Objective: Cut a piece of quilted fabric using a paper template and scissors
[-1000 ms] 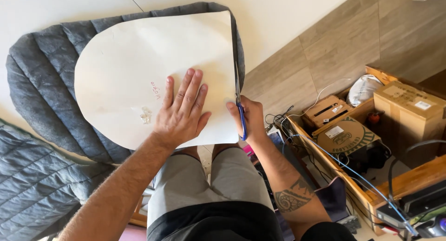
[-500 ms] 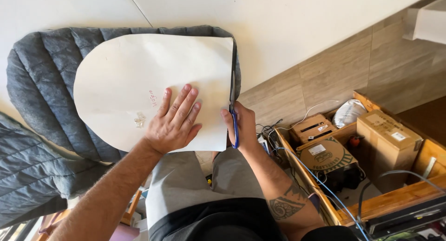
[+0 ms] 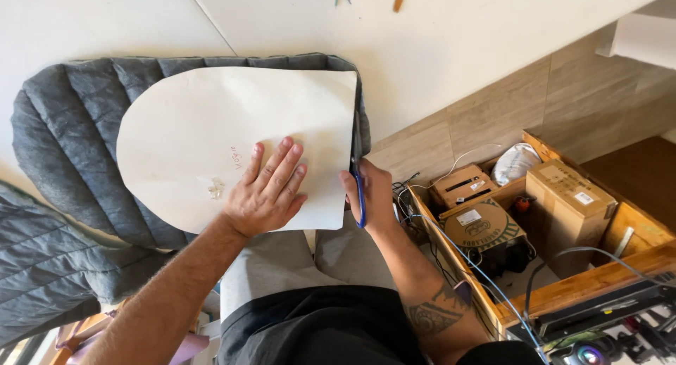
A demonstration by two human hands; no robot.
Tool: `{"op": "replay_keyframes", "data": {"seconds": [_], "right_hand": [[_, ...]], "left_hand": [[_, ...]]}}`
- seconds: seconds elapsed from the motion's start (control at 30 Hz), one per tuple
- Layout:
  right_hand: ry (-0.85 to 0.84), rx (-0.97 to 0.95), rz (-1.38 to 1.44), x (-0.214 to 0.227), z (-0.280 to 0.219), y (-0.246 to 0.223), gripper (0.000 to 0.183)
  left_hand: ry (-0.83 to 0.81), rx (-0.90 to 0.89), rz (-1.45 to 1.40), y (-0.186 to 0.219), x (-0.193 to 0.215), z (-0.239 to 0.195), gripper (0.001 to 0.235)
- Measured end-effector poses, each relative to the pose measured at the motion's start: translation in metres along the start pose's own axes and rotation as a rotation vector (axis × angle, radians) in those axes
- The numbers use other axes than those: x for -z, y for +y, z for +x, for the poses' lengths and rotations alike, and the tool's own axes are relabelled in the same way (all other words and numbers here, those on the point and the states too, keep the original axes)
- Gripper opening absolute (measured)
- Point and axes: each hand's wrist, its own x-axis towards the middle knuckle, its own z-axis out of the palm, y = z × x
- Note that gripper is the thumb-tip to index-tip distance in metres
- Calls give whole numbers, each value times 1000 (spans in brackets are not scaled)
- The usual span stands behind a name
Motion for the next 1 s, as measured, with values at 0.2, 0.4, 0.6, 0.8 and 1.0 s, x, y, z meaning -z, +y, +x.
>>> {"op": "replay_keyframes", "data": {"seconds": [0.2, 0.4, 0.6, 0.8, 1.0], "right_hand": [[-52, -113, 34, 4, -15, -15, 46], [-87, -103, 32, 7, 3, -17, 45], [-123, -163, 90, 11, -8, -14, 41], [-156, -218, 203, 23, -15, -18, 38], [-173, -208, 81, 25, 10, -18, 44]], "left_hand": [[7, 15, -24, 0, 4, -2, 57], [-7, 6, -30, -3, 5, -2, 57], [-18, 13, -17, -2, 7, -3, 57], [-23, 23, -6, -2, 5, -3, 55], [-59, 59, 55, -1, 9, 9, 54]]}}
